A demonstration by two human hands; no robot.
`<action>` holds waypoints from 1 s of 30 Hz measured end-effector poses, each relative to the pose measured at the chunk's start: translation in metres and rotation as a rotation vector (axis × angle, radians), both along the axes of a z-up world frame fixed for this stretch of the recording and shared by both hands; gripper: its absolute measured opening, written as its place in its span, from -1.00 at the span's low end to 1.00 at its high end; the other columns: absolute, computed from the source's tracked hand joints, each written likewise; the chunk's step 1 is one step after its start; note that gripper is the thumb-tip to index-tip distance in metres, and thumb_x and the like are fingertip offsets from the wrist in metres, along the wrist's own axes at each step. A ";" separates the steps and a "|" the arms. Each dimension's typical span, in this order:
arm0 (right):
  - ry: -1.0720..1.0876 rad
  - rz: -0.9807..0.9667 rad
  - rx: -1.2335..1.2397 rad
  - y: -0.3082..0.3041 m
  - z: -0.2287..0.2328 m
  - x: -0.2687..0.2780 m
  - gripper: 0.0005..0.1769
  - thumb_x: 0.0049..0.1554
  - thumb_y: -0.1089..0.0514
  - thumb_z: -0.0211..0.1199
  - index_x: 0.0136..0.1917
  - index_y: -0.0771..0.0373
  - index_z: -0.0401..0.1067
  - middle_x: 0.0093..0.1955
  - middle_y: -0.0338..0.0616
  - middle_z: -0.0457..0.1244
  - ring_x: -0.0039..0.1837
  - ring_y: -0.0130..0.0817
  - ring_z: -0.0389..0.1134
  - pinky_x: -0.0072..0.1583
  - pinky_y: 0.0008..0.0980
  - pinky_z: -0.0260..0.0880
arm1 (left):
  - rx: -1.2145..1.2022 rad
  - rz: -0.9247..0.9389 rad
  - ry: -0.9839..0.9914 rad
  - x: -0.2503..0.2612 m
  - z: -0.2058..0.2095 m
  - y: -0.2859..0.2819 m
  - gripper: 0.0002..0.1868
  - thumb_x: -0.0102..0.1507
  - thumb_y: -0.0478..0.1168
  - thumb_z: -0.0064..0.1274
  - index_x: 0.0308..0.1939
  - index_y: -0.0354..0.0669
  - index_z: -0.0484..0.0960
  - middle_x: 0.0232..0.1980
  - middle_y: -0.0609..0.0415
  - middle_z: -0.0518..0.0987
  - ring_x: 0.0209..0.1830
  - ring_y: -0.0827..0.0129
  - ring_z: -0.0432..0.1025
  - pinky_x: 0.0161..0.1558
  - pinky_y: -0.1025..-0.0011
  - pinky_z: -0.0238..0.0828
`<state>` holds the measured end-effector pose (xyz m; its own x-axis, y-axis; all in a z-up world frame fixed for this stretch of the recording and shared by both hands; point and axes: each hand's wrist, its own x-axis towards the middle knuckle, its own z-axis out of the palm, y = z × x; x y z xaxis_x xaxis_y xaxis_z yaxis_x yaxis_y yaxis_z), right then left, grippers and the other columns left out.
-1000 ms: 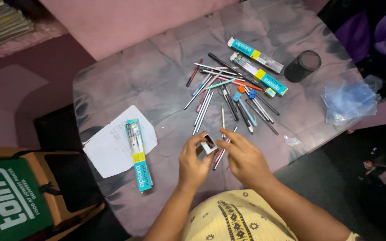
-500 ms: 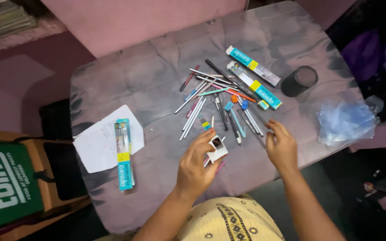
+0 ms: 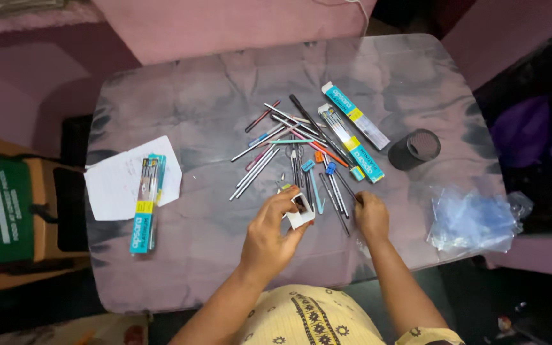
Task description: The person sharpens multiple colored pencils using a handheld pencil sharpener. They pick up pencils from a pile on the table, insert them into the sharpener, and then place the sharpened pencils into a black mesh pen holder.
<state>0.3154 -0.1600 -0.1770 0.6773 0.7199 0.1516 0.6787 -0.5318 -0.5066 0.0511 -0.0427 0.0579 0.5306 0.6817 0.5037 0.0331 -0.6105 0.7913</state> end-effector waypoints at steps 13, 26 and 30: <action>0.430 0.157 0.803 -0.006 0.149 0.045 -0.72 0.31 0.41 0.32 0.27 0.37 0.38 0.18 -0.06 0.36 0.20 -0.40 0.41 0.29 -0.44 0.43 | -0.232 0.119 0.024 0.037 -0.059 -0.023 -0.60 0.15 -0.35 0.34 -0.07 -0.22 0.43 0.19 -0.18 0.59 0.13 0.00 0.58 0.04 0.27 0.60; 0.351 0.574 1.009 -0.026 0.233 -0.010 -0.64 0.14 0.44 0.46 0.09 0.30 0.34 0.00 -0.01 0.35 0.06 -0.21 0.48 0.15 -0.18 0.61 | -0.265 0.104 0.023 0.046 -0.072 -0.034 -0.60 0.16 -0.32 0.33 -0.03 -0.25 0.45 0.19 -0.15 0.61 0.11 0.07 0.60 0.08 0.30 0.59; 0.068 0.732 0.852 -0.012 0.250 -0.029 -0.64 -0.01 0.38 0.53 -0.02 0.30 0.39 -0.11 -0.02 0.39 0.03 -0.19 0.52 0.05 -0.24 0.60 | -0.241 0.115 0.034 0.045 -0.070 -0.036 -0.59 0.17 -0.30 0.34 -0.02 -0.26 0.45 0.19 -0.15 0.61 0.09 0.07 0.59 0.06 0.31 0.60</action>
